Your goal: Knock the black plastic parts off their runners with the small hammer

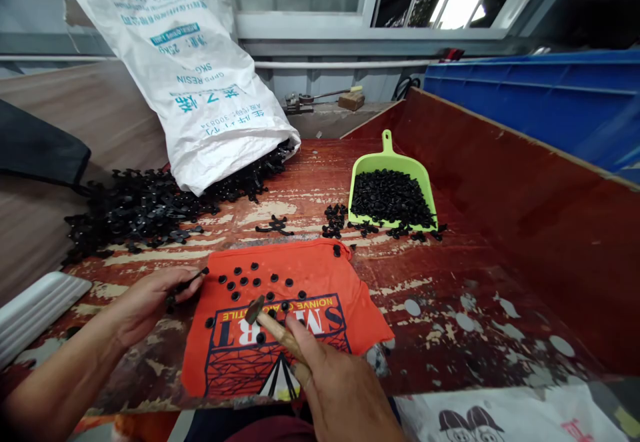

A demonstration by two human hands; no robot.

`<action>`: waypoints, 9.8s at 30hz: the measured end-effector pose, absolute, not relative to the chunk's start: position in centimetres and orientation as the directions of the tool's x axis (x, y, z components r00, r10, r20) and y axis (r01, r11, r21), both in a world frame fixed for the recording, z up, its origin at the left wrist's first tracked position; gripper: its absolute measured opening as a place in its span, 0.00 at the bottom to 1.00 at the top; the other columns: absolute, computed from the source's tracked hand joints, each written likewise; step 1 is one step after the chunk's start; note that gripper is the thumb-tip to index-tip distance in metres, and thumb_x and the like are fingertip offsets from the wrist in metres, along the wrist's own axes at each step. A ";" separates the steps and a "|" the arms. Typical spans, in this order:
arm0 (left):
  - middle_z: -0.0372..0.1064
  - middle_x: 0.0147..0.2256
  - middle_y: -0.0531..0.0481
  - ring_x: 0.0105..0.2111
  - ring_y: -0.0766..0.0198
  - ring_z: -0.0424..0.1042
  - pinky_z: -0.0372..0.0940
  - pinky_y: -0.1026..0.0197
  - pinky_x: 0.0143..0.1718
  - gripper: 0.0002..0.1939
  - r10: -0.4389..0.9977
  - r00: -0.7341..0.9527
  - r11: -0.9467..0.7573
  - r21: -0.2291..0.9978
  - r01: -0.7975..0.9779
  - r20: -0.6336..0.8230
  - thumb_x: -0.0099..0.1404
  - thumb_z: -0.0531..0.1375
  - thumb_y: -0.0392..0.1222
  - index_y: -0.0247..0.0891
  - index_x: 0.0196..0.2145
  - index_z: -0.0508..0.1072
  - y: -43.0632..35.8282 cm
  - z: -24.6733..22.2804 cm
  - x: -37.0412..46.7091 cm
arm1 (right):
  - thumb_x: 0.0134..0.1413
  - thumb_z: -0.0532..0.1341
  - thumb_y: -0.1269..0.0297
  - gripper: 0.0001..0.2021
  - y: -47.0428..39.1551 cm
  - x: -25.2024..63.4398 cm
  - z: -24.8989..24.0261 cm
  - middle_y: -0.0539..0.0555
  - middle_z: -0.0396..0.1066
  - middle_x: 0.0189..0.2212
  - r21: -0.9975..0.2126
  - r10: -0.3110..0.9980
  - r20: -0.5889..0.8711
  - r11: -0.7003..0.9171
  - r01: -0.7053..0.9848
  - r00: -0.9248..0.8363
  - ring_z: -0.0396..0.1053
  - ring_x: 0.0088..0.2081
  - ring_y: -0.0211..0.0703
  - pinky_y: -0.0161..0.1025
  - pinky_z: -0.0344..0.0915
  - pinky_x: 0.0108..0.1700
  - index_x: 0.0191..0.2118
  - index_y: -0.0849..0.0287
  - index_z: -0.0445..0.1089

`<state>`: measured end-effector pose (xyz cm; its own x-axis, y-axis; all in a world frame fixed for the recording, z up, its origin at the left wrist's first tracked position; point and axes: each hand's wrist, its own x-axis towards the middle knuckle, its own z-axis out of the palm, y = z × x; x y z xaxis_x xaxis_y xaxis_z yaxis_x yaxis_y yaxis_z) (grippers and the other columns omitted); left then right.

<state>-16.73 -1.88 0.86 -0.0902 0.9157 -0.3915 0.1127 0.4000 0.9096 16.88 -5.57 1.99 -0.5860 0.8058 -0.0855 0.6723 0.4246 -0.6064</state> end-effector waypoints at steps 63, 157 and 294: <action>0.67 0.18 0.54 0.22 0.60 0.65 0.53 0.62 0.27 0.15 0.987 -0.054 0.130 0.551 0.824 -0.151 0.60 0.52 0.48 0.42 0.19 0.68 -1.0 0.4 -15.6 | 0.67 0.52 0.66 0.25 0.4 11.1 6.2 0.54 0.80 0.43 -0.477 0.792 -0.063 0.510 0.716 -0.607 0.78 0.41 0.48 0.39 0.69 0.40 0.68 0.48 0.57; 0.48 0.21 0.55 0.24 0.65 0.50 0.60 0.58 0.31 0.14 0.886 -0.006 0.340 0.660 -0.670 -0.463 0.65 0.60 0.47 0.37 0.25 0.72 -10.0 2.5 -13.1 | 0.66 0.57 0.69 0.11 3.5 16.5 3.7 0.58 0.76 0.42 -0.178 0.841 0.259 0.525 0.832 -0.475 0.66 0.44 0.50 0.45 0.57 0.48 0.47 0.58 0.76; 0.80 0.31 0.49 0.32 0.56 0.75 0.63 0.63 0.35 0.19 0.987 -0.028 0.115 0.586 0.802 -0.155 0.67 0.53 0.51 0.41 0.30 0.80 -7.6 0.9 -10.3 | 0.56 0.66 0.63 0.06 -2.0 7.0 -0.8 0.49 0.73 0.34 -0.429 0.750 0.259 0.654 0.623 -0.609 0.61 0.42 0.46 0.48 0.50 0.45 0.29 0.56 0.73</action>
<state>-10.25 -7.58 0.90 -0.0280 0.9875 -0.1551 0.8024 0.1147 0.5856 7.02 -1.99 -0.84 -0.6087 0.7500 0.2588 0.6230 0.6538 -0.4294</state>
